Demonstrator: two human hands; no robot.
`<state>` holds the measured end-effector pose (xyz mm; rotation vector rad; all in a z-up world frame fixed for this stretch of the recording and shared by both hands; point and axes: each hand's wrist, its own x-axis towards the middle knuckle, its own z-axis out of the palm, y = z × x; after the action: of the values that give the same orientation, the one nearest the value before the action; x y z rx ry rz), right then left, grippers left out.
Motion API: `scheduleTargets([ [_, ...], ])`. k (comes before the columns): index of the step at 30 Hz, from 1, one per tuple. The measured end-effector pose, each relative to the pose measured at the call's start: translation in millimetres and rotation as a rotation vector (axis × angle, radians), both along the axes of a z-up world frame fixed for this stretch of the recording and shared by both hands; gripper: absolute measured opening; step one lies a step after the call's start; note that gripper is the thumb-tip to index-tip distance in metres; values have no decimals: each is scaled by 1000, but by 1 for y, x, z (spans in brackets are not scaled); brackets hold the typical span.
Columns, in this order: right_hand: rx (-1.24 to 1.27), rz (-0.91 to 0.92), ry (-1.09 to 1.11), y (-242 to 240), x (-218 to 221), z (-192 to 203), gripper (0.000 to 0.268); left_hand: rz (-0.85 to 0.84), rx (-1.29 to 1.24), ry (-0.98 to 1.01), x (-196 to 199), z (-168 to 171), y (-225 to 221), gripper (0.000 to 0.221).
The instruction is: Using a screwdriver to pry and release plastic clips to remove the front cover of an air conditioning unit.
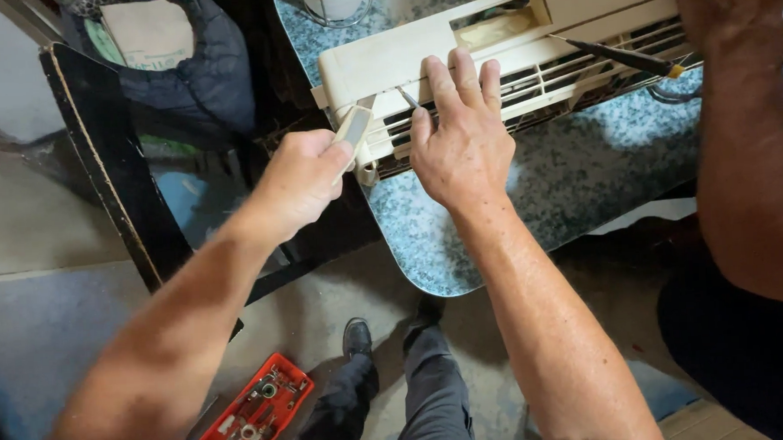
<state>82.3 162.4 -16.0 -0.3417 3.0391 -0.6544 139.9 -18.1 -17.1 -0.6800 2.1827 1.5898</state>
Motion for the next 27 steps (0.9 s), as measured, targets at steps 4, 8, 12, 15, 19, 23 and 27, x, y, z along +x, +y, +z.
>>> scheduleTargets([
  [4,12,18,36,2,-2,-5,54,-256,-351,112,-12,-4,-21,45],
  [8,16,18,72,-2,-5,-9,53,-80,6,-60,-15,26,-20,39],
  [12,37,30,44,-3,-8,-3,53,178,230,-148,-15,24,14,33],
  [15,55,24,58,-2,-7,-3,53,23,-80,-60,-29,29,33,35],
  [19,64,24,86,-2,-12,0,55,65,-194,52,-38,-7,38,45],
  [23,50,24,58,-8,-11,1,52,32,-304,144,-31,-20,41,55],
  [27,53,37,108,-7,-17,-2,53,-24,-284,95,-38,-1,42,58],
])
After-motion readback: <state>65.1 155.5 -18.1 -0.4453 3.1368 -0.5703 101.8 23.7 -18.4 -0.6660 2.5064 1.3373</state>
